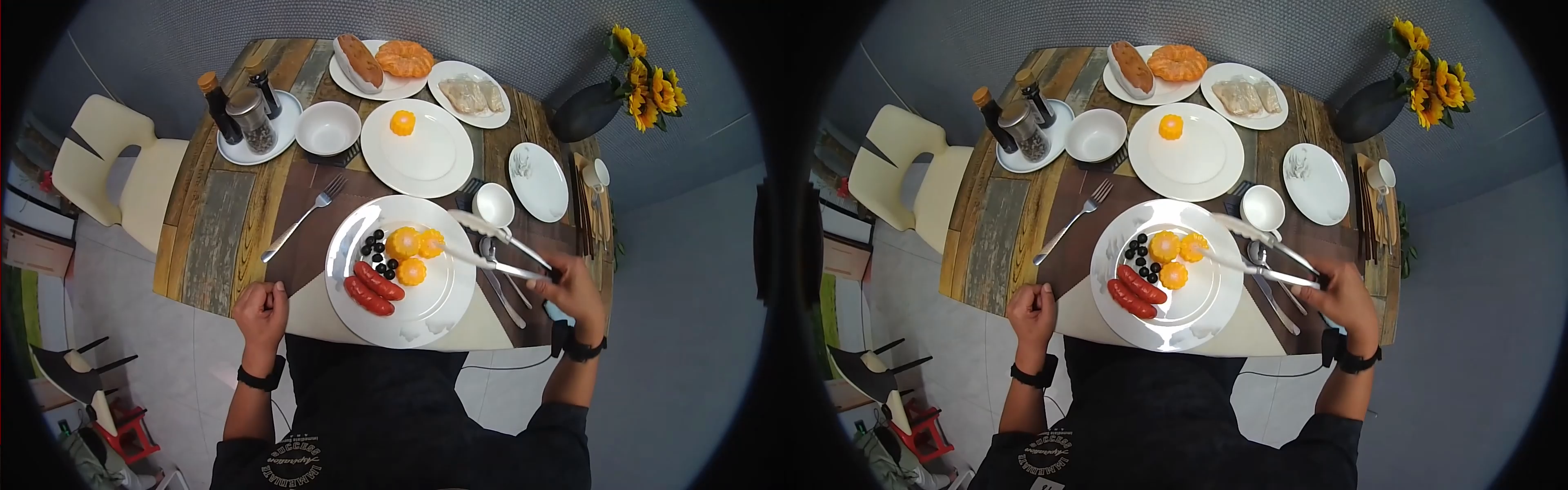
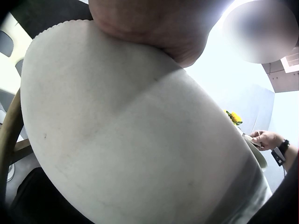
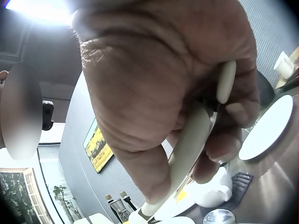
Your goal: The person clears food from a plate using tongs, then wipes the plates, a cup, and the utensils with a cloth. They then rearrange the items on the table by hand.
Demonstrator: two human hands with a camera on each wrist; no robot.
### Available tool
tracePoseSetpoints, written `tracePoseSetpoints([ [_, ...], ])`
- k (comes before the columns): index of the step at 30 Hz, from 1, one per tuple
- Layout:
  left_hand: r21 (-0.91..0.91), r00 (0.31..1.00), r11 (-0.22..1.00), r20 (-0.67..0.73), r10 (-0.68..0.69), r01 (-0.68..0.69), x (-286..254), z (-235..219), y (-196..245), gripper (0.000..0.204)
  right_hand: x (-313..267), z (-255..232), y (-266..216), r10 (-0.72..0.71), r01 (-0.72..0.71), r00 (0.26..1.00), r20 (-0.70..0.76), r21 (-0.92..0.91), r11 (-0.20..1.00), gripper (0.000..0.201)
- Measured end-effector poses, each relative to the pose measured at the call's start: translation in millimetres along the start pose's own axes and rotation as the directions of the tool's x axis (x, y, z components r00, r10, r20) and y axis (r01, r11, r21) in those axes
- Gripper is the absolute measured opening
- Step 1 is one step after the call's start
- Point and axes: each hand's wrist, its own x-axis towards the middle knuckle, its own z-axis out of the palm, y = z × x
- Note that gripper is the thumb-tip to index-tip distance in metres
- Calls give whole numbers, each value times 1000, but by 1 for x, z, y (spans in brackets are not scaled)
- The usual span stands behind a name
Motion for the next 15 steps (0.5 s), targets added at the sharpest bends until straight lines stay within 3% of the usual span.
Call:
tracePoseSetpoints([
  [8,34,1000,999,10,-11,11,-2,2,0,19,-5,20,1,-27,27,1000,-3,-72,997,41],
  [13,34,1000,999,0,-19,19,-1,2,1,19,6,28,7,-166,166,986,8,-119,979,41],
  [15,35,1000,999,2,-9,9,-1,2,0,20,6,28,3,-118,119,993,12,-79,990,40],
])
